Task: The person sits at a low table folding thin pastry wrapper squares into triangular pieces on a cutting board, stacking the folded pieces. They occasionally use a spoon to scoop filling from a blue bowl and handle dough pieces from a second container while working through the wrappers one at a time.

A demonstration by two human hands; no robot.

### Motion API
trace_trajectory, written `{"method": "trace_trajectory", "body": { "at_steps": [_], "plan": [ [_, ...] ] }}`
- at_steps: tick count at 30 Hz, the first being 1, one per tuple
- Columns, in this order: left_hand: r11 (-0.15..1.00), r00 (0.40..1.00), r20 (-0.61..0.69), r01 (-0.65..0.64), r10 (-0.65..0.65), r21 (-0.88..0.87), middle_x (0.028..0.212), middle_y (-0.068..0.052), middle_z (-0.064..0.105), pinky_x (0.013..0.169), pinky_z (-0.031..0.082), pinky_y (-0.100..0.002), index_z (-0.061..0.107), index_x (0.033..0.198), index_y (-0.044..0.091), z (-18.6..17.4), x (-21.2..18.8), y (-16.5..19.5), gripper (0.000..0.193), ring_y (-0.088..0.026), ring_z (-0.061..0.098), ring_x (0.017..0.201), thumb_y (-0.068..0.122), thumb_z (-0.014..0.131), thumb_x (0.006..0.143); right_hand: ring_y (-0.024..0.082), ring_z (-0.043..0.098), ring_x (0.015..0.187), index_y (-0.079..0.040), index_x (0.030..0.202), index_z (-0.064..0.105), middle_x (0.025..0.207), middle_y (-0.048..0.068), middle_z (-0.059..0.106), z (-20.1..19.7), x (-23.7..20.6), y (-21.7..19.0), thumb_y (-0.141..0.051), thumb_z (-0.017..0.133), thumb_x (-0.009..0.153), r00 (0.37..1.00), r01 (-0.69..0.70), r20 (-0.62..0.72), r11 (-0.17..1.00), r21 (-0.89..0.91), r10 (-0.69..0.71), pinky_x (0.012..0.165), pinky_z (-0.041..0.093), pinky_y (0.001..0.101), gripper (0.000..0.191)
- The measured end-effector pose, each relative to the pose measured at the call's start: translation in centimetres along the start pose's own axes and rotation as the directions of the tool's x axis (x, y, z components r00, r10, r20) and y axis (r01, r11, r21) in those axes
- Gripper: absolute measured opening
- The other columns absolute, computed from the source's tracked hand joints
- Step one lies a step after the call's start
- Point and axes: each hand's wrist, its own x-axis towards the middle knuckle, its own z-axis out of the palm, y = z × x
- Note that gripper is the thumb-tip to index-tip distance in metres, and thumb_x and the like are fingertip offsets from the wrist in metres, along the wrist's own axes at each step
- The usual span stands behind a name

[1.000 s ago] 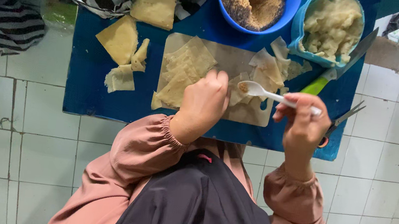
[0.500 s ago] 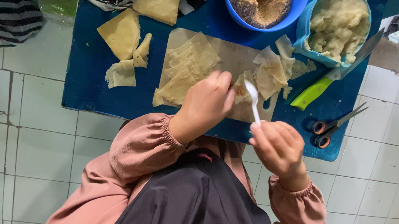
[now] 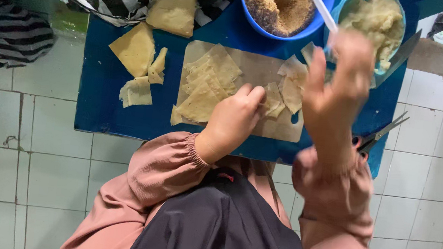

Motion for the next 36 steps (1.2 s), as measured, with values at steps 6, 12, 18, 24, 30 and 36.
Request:
{"method": "trace_trajectory", "body": {
  "at_steps": [6,12,18,24,30,36],
  "plan": [
    [0.998,0.996,0.073,-0.055,0.053,0.019,0.103,-0.014,0.06,0.066,0.054,-0.05,0.06,0.107,0.014,-0.6,-0.1,-0.2,0.017,-0.041,0.067,0.083,0.006,0.06,0.092,0.024,0.066,0.069,-0.001,0.09,0.069,0.082,0.013,0.068,-0.4,-7.3,-2.7,-0.008,0.074,0.094,0.721,-0.6,0.454,0.799,0.033,0.523,0.064,0.051,0.0341,0.009],
    [0.997,0.993,0.098,-0.073,0.071,0.011,0.106,-0.014,0.059,0.065,0.054,-0.049,0.061,0.109,0.016,-0.9,0.2,0.3,0.019,-0.041,0.067,0.082,0.007,0.061,0.092,0.012,0.063,0.074,0.0,0.101,0.066,0.085,0.008,0.068,0.8,-9.3,-2.7,-0.006,0.069,0.1,0.631,-0.773,0.439,0.569,0.282,0.64,0.066,0.051,0.0273,0.007],
    [0.997,0.99,0.117,-0.081,0.081,0.003,0.107,-0.013,0.059,0.066,0.056,-0.048,0.062,0.103,0.018,-0.7,0.4,0.1,0.017,-0.04,0.068,0.084,0.007,0.06,0.09,0.011,0.07,0.092,0.0,0.122,0.053,0.107,0.01,0.071,1.1,-9.8,-2.3,0.008,0.06,0.101,0.602,-0.75,0.444,0.28,0.599,0.663,0.082,0.056,0.023,0.023],
    [0.999,0.995,0.089,-0.052,0.052,0.001,0.106,-0.015,0.058,0.065,0.055,-0.05,0.054,0.108,0.012,0.0,0.5,-0.5,0.022,-0.042,0.067,0.084,0.001,0.059,0.09,0.011,0.069,0.099,0.0,0.124,0.055,0.109,0.01,0.074,2.0,-10.0,-2.5,0.012,0.064,0.097,0.673,-0.704,0.394,0.38,0.6,0.625,0.09,0.053,0.0221,0.031],
    [0.998,0.999,0.029,-0.042,0.043,-0.043,0.103,-0.016,0.057,0.063,0.054,-0.051,0.049,0.108,0.01,0.1,0.7,-0.7,0.023,-0.043,0.066,0.082,0.004,0.063,0.091,0.017,0.064,0.102,-0.001,0.118,0.062,0.11,0.008,0.064,2.5,-8.8,-3.0,0.008,0.076,0.087,0.799,-0.601,0.305,0.661,0.45,0.519,0.092,0.052,0.028,0.035],
    [0.981,0.992,0.055,-0.124,0.117,0.148,0.1,-0.014,0.057,0.065,0.056,-0.045,0.056,0.101,0.009,-0.7,0.2,-0.4,0.016,-0.037,0.068,0.083,0.003,0.062,0.087,0.029,0.059,0.103,-0.005,0.108,0.073,0.107,0.01,0.062,1.1,-8.0,-2.4,0.0,0.081,0.087,0.91,-0.318,0.343,0.925,0.21,0.234,0.089,0.048,0.0384,0.023]
  ]
}}
